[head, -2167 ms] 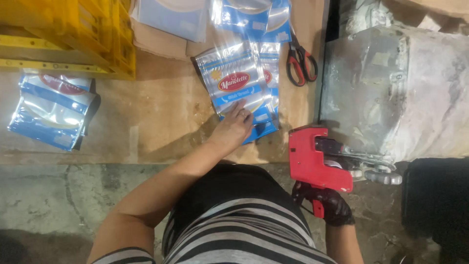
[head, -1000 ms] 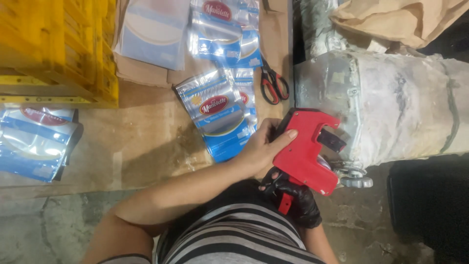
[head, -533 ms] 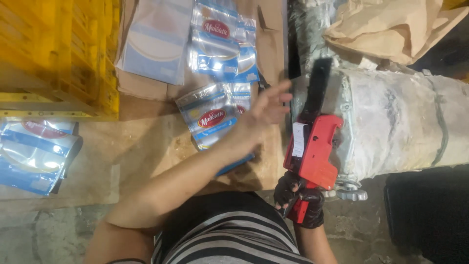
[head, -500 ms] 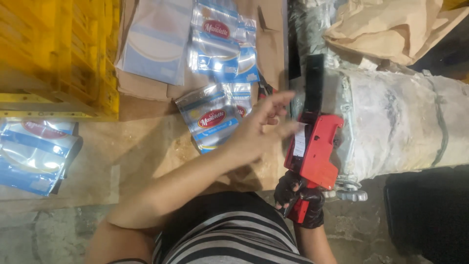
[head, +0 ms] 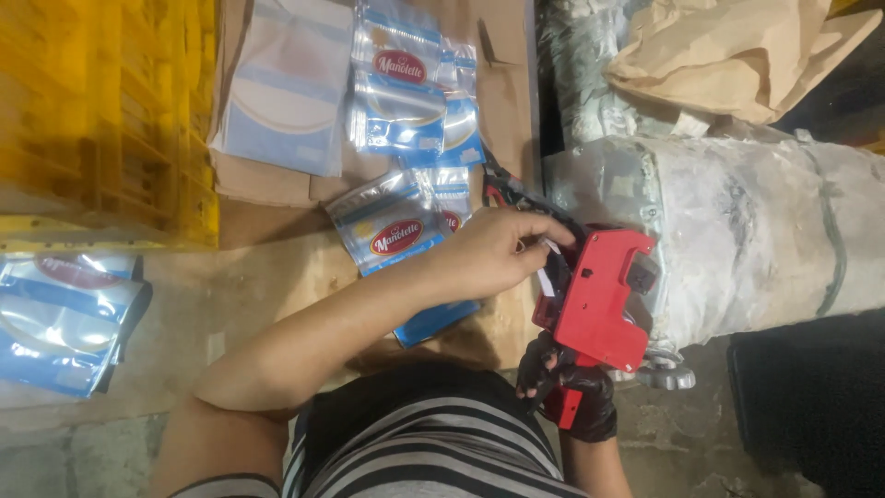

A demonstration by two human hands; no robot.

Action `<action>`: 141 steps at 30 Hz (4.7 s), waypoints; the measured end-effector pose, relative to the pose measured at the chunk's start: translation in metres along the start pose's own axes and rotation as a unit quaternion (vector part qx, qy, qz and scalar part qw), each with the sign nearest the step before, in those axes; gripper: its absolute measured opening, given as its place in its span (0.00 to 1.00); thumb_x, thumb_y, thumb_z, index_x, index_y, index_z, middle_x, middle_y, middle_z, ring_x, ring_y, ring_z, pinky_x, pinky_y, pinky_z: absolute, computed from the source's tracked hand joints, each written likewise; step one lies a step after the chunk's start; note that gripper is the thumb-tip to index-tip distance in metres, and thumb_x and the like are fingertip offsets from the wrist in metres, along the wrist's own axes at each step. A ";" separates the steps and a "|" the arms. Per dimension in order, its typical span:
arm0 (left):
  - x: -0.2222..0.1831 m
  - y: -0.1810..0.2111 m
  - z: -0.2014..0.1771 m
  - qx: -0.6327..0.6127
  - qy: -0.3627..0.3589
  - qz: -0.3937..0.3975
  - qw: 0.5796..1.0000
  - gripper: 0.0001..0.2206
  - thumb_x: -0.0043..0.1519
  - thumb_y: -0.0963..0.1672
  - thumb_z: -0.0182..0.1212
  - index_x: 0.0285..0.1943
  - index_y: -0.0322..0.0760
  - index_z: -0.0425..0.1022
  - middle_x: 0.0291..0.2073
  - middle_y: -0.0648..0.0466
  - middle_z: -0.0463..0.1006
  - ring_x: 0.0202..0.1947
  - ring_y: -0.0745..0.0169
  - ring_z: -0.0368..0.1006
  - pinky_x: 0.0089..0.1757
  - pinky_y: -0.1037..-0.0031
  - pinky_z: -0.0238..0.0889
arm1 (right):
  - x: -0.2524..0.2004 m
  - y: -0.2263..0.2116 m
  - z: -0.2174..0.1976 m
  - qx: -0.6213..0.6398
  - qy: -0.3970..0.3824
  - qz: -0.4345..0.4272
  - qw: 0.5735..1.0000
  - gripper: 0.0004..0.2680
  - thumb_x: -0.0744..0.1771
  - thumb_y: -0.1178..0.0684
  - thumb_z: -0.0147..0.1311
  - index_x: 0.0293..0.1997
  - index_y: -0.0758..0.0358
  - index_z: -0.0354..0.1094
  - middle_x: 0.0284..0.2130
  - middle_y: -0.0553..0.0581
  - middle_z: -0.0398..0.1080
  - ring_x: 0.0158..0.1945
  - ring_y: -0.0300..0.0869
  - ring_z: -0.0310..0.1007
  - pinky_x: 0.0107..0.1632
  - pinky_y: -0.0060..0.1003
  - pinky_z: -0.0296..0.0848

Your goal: Apply tags and prepare plastic food pouches for packaging using a tagging tool and scissors.

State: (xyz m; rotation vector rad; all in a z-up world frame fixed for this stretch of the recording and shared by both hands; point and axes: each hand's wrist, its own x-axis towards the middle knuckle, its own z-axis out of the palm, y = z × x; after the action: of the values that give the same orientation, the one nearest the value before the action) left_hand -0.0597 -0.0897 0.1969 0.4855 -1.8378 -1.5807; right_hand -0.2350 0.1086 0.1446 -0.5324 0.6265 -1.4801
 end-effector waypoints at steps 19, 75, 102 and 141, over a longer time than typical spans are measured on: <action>0.022 -0.005 -0.027 0.067 -0.094 0.080 0.990 0.06 0.63 0.43 0.61 0.45 0.35 0.78 0.40 0.48 0.83 0.45 0.51 0.80 0.46 0.65 0.70 | -0.007 0.003 -0.009 0.028 0.010 0.067 0.997 0.14 0.63 0.58 0.61 0.48 0.74 0.63 0.31 0.63 0.67 0.32 0.56 0.73 0.39 0.52 0.76; -0.023 0.000 0.047 -0.104 0.144 -0.026 0.984 0.12 0.66 0.39 0.57 0.58 0.35 0.78 0.40 0.51 0.86 0.35 0.71 0.82 0.38 0.79 0.76 | -0.020 -0.006 0.039 -0.141 0.110 0.093 0.979 0.12 0.61 0.59 0.64 0.44 0.68 0.66 0.35 0.65 0.71 0.39 0.57 0.76 0.43 0.51 0.76; -0.074 0.017 0.065 0.138 0.171 0.142 0.965 0.15 0.59 0.39 0.65 0.55 0.40 0.80 0.44 0.52 0.83 0.43 0.50 0.75 0.48 0.63 0.67 | -0.034 -0.010 0.014 -0.083 0.083 -0.036 0.992 0.14 0.62 0.58 0.58 0.51 0.73 0.67 0.36 0.69 0.70 0.36 0.59 0.74 0.40 0.56 0.74; -0.061 -0.010 0.078 -0.344 0.090 -0.106 0.929 0.38 0.52 0.43 0.74 0.69 0.24 0.54 0.57 0.44 0.70 0.56 0.55 0.74 0.53 0.66 0.74 | -0.062 0.003 0.024 -0.603 0.012 -0.091 0.792 0.22 0.61 0.61 0.55 0.64 0.69 0.68 0.50 0.68 0.71 0.49 0.57 0.73 0.48 0.50 0.73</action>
State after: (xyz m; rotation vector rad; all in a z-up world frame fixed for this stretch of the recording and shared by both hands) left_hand -0.0705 0.0048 0.1688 0.4826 -1.0157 -2.1073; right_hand -0.2163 0.1689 0.1640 -1.5870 1.5806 -1.0899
